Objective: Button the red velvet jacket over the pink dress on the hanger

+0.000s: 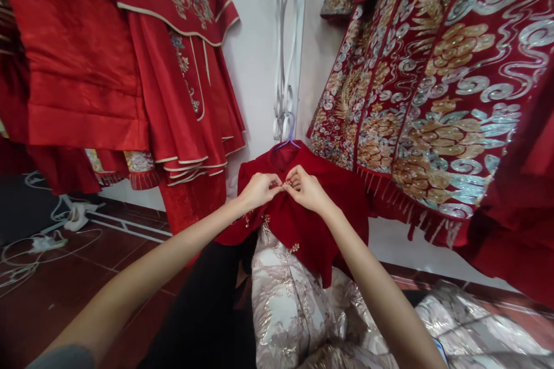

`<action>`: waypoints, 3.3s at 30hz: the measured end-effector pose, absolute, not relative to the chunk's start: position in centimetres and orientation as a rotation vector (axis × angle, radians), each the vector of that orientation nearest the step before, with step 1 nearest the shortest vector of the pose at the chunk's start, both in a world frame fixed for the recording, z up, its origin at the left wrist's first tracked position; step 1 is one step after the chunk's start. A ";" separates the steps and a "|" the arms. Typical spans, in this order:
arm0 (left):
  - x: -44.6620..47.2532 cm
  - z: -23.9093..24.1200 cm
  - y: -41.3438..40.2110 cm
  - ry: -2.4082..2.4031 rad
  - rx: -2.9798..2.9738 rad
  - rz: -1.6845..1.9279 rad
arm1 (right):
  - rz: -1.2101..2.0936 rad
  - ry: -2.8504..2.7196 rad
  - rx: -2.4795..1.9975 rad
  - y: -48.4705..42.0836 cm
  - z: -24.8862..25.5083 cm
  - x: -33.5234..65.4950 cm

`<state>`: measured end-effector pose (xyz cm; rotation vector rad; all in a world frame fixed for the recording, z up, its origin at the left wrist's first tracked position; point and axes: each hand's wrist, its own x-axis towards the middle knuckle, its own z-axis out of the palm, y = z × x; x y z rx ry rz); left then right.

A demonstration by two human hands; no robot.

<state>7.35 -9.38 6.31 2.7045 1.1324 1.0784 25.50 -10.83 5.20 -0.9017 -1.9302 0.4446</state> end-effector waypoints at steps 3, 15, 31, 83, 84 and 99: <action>7.2 6.6 -9.7 1.079 2.759 1.053 | 0.445 -1.960 -0.889 -11.2 5.6 25.6; 8.3 4.2 -10.9 1.006 2.476 1.241 | 0.634 -1.559 -0.933 -11.7 2.5 23.5; 7.5 1.6 -12.8 0.736 1.435 1.051 | 0.224 -1.425 -1.123 -14.9 -2.9 25.7; 5.0 -6.0 -7.9 0.900 0.953 1.542 | 0.380 -1.571 -1.017 -9.4 -4.0 17.3; 4.9 -6.0 -8.0 0.907 0.957 1.541 | 0.376 -1.572 -1.020 -9.4 -4.1 17.3; 5.1 -5.5 -8.2 0.970 1.004 1.606 | 0.278 -1.558 -1.012 -9.2 -5.2 16.7</action>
